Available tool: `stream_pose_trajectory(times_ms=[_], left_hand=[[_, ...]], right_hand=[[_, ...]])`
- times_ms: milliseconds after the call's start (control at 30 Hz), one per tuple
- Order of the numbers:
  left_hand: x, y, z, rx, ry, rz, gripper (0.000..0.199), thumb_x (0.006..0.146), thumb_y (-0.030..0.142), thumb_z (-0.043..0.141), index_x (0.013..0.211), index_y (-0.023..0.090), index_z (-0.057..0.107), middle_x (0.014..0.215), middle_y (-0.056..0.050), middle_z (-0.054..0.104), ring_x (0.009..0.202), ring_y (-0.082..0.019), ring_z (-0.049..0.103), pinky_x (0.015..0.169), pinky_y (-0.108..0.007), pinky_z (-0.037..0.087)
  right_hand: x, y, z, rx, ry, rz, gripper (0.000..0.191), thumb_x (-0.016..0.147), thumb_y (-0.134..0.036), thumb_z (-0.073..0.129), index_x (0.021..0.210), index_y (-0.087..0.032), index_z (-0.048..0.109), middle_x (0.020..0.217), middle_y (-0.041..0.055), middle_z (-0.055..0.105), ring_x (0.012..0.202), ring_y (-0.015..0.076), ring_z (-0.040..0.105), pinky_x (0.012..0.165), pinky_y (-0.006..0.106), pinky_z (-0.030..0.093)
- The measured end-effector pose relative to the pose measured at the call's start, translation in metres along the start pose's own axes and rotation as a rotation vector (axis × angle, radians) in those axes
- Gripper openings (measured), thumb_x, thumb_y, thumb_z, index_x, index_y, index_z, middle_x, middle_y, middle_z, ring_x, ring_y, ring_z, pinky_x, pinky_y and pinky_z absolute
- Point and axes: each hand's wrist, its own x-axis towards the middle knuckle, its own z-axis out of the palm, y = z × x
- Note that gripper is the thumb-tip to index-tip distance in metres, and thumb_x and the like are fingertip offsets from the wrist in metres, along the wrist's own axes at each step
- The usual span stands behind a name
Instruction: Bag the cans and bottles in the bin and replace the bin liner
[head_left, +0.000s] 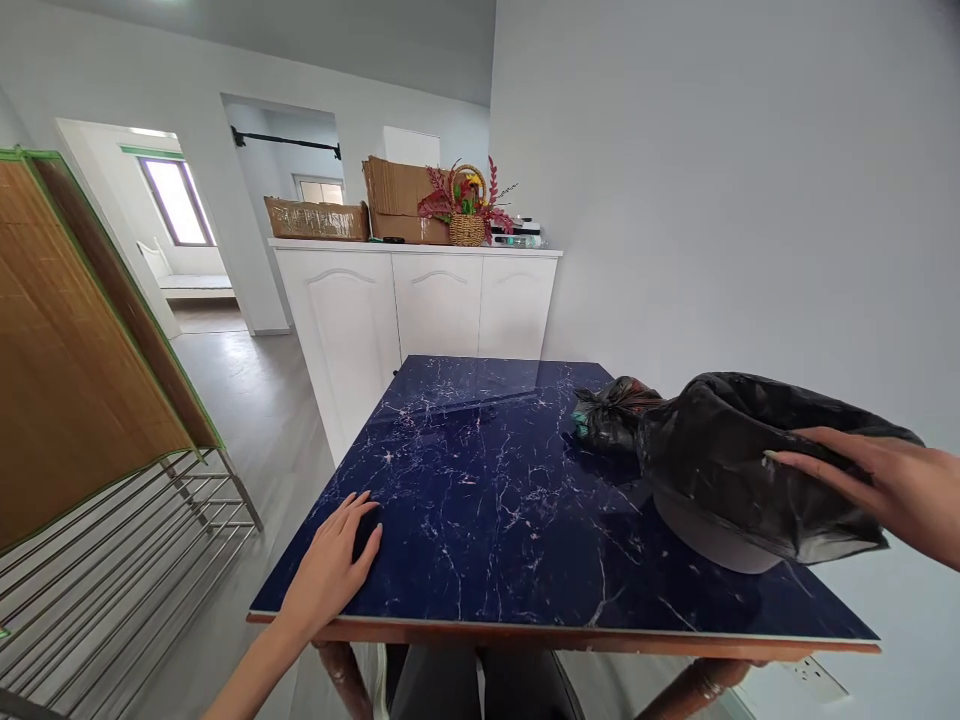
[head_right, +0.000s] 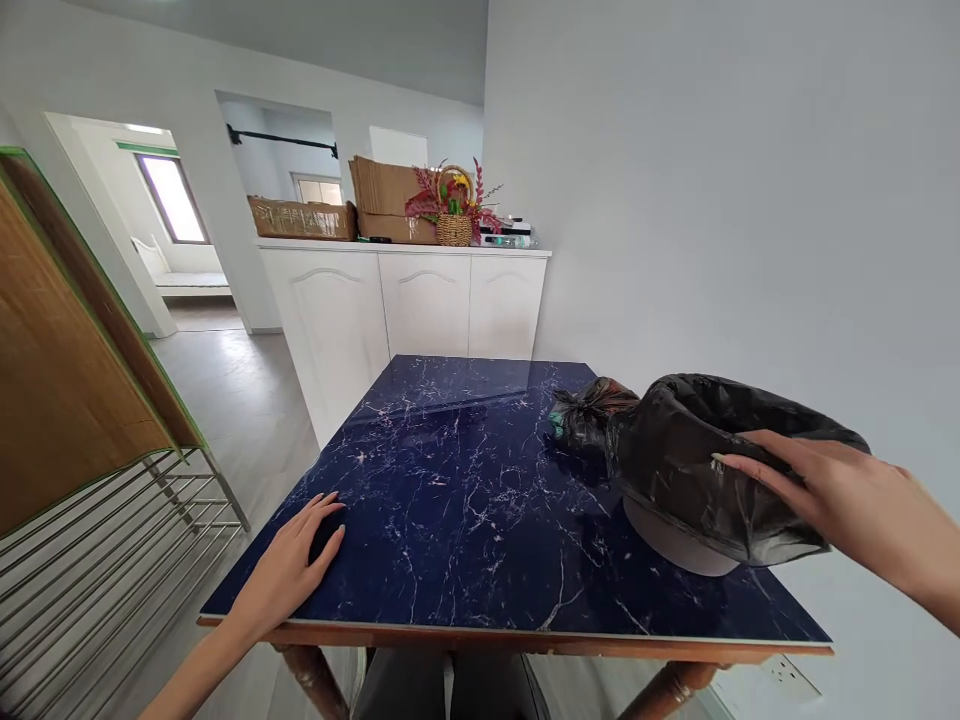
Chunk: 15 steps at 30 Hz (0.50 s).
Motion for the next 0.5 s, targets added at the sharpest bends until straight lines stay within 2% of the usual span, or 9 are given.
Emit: stream_pose_trajectory(times_ms=[33, 100, 133, 200, 300, 367, 433, 500], left_hand=[[0.0, 0.0, 0.001, 0.004, 0.004, -0.004, 0.049, 0.106, 0.056, 0.047, 0.136, 0.024, 0.066, 0.156, -0.01, 0.063, 0.152, -0.036, 0.05, 0.124, -0.058, 0.044], [0.0, 0.0, 0.003, 0.021, 0.001, -0.004, 0.051, 0.106, 0.057, 0.045, 0.138, 0.024, 0.066, 0.156, -0.01, 0.063, 0.153, -0.035, 0.049, 0.124, -0.058, 0.044], [0.0, -0.001, 0.005, 0.037, -0.009, 0.004, 0.052, 0.107, 0.057, 0.045, 0.14, 0.024, 0.065, 0.157, -0.01, 0.062, 0.154, -0.035, 0.048, 0.125, -0.058, 0.043], [0.001, -0.001, 0.007, 0.076, -0.04, 0.032, 0.055, 0.108, 0.057, 0.043, 0.146, 0.023, 0.062, 0.161, -0.009, 0.058, 0.156, -0.034, 0.045, 0.127, -0.057, 0.039], [0.004, -0.004, 0.013, 0.133, -0.087, 0.085, 0.058, 0.109, 0.055, 0.04, 0.157, 0.025, 0.055, 0.168, -0.008, 0.049, 0.16, -0.033, 0.039, 0.13, -0.057, 0.034], [0.009, -0.006, 0.018, 0.162, -0.108, 0.115, 0.06, 0.11, 0.055, 0.039, 0.162, 0.027, 0.05, 0.172, -0.006, 0.044, 0.161, -0.033, 0.036, 0.131, -0.058, 0.032], [0.017, -0.009, 0.025, 0.183, -0.12, 0.139, 0.061, 0.11, 0.055, 0.038, 0.165, 0.029, 0.045, 0.173, -0.005, 0.041, 0.162, -0.033, 0.034, 0.131, -0.058, 0.03], [0.029, -0.01, 0.033, 0.191, -0.129, 0.156, 0.062, 0.11, 0.055, 0.039, 0.167, 0.03, 0.041, 0.174, -0.004, 0.04, 0.162, -0.033, 0.033, 0.132, -0.058, 0.029]], right_hand=[[0.001, -0.015, -0.002, -0.009, 0.0, -0.04, 0.065, 0.098, -0.083, 0.038, 0.123, -0.035, 0.074, 0.111, 0.0101, 0.082, 0.091, 0.0375, 0.077, 0.073, 0.051, 0.059], [0.0, -0.049, -0.002, 0.032, 0.119, -0.088, 0.054, 0.104, -0.068, 0.045, 0.138, -0.032, 0.065, 0.127, 0.0146, 0.076, 0.119, 0.0404, 0.071, 0.102, 0.059, 0.054], [-0.003, -0.067, 0.001, 0.096, 0.196, -0.069, 0.044, 0.105, -0.056, 0.054, 0.142, -0.033, 0.061, 0.129, 0.0138, 0.074, 0.123, 0.0383, 0.069, 0.109, 0.058, 0.051], [-0.009, -0.102, 0.015, 0.231, 0.22, -0.122, 0.037, 0.103, -0.038, 0.063, 0.139, -0.039, 0.059, 0.121, 0.0103, 0.075, 0.113, 0.0347, 0.073, 0.103, 0.055, 0.055], [-0.016, -0.144, 0.058, 0.498, -0.081, -0.273, 0.031, 0.102, -0.03, 0.064, 0.131, -0.041, 0.063, 0.123, 0.0055, 0.076, 0.113, 0.0313, 0.073, 0.101, 0.051, 0.058], [-0.015, -0.165, 0.094, 0.626, -0.287, -0.29, 0.026, 0.104, -0.031, 0.06, 0.128, -0.038, 0.066, 0.127, 0.0057, 0.075, 0.117, 0.031, 0.072, 0.102, 0.051, 0.057], [-0.008, -0.182, 0.131, 0.772, -0.395, -0.228, 0.021, 0.106, -0.034, 0.055, 0.123, -0.034, 0.068, 0.127, 0.0073, 0.074, 0.117, 0.03, 0.071, 0.102, 0.05, 0.056], [0.003, -0.196, 0.166, 0.908, -0.456, -0.089, 0.021, 0.105, -0.039, 0.055, 0.117, -0.031, 0.07, 0.122, 0.0081, 0.075, 0.11, 0.0278, 0.071, 0.097, 0.045, 0.057]])
